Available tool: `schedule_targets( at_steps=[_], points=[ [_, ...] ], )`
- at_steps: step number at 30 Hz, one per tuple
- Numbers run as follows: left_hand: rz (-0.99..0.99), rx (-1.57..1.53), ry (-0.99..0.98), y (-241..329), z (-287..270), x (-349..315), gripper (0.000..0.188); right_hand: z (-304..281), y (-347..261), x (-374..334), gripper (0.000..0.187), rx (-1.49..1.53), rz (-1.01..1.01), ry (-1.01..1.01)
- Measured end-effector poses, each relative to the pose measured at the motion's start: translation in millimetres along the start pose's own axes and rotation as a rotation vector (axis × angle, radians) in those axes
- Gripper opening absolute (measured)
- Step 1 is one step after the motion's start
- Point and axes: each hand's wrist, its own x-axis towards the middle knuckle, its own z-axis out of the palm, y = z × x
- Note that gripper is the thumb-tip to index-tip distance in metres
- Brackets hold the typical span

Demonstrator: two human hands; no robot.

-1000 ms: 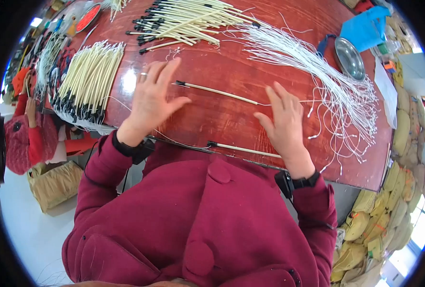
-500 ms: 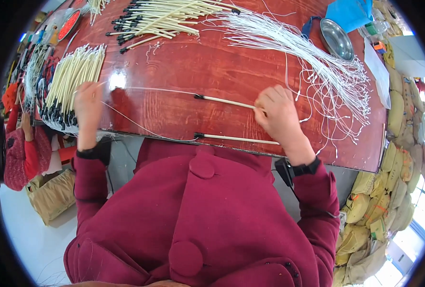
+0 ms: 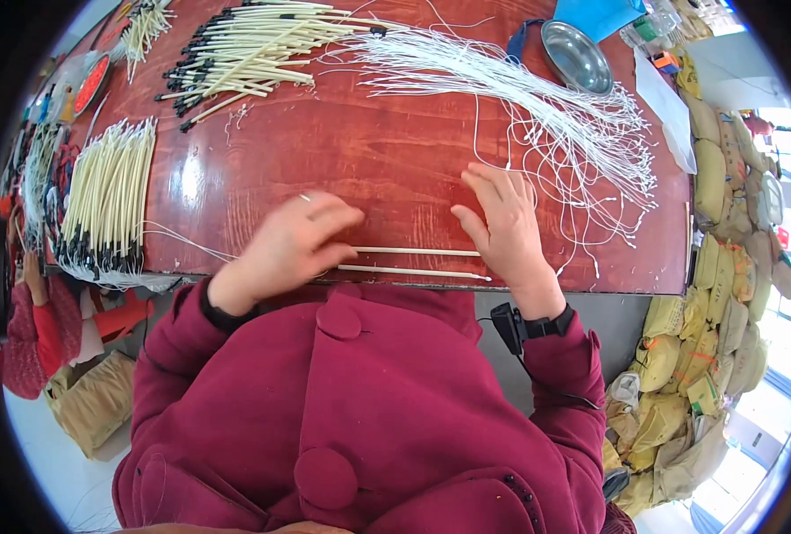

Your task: Manually assembling components by inserting white fibers into sleeves on sticks.

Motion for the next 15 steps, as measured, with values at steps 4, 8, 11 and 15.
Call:
schedule_targets(
  at_steps=[4,8,11,15],
  points=[
    [0.103,0.038,-0.315,-7,21,-1,0.023,3,10,17,0.05,-0.077,0.063,0.151],
    [0.106,0.048,-0.449,-7,7,5,0.016,14,16,23,0.056,-0.18,0.125,0.123],
    [0.125,0.124,-0.359,-15,-2,34,0.018,20,15,17,0.06,-0.218,0.092,0.037],
    [0.229,0.262,-0.191,-32,18,96,0.025,17,3,1,0.066,-0.136,0.078,-0.049]
  ],
)
